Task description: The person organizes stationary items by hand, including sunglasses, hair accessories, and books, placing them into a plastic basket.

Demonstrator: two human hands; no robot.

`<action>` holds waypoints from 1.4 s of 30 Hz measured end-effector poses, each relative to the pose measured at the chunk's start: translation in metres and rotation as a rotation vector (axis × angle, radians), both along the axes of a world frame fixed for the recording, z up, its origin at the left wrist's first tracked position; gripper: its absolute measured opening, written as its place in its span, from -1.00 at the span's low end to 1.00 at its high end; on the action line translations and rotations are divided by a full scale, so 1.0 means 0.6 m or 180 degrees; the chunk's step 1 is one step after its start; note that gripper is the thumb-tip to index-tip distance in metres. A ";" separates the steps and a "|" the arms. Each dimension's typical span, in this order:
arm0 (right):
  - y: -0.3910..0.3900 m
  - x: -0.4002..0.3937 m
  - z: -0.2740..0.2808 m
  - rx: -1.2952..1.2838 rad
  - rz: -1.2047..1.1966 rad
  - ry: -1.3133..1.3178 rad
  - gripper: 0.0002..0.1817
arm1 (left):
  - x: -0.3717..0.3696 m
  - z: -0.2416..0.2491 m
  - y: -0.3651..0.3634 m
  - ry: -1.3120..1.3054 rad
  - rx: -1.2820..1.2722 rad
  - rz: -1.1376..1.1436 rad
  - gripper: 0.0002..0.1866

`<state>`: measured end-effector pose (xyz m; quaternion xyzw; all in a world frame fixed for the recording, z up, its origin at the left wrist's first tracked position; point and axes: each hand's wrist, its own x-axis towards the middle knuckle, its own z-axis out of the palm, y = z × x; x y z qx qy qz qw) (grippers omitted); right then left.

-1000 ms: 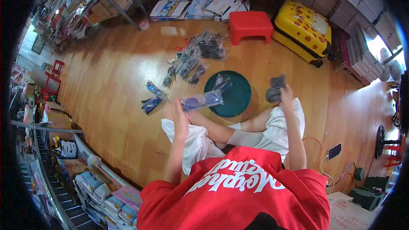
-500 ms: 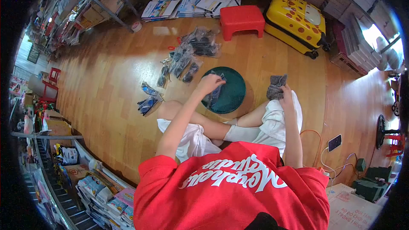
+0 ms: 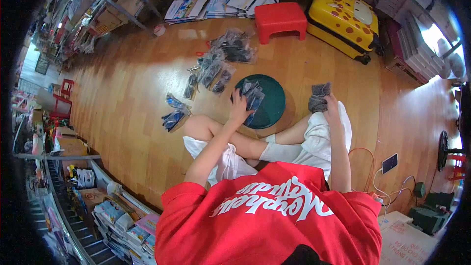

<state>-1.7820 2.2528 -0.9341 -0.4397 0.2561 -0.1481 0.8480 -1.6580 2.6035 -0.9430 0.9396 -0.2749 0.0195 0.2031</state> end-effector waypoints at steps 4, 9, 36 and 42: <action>-0.002 -0.011 0.013 -0.0024 0.0034 0.0012 -0.67 | 0.025 0.005 -0.023 -0.0427 -0.0016 -0.0503 -0.72; -0.004 -0.014 -0.004 -0.0493 -0.0032 0.0087 -0.66 | 0.046 0.016 -0.006 -0.0589 -0.0204 -0.0377 -0.72; -0.068 -0.025 -0.082 -0.2616 0.0588 -0.0161 -0.56 | 0.057 -0.033 0.499 -0.0690 -0.0485 0.1643 -0.86; -0.018 -0.037 -0.015 -0.4341 0.0387 0.0221 -0.69 | 0.042 0.102 0.499 -0.0858 -0.0001 0.1551 -0.83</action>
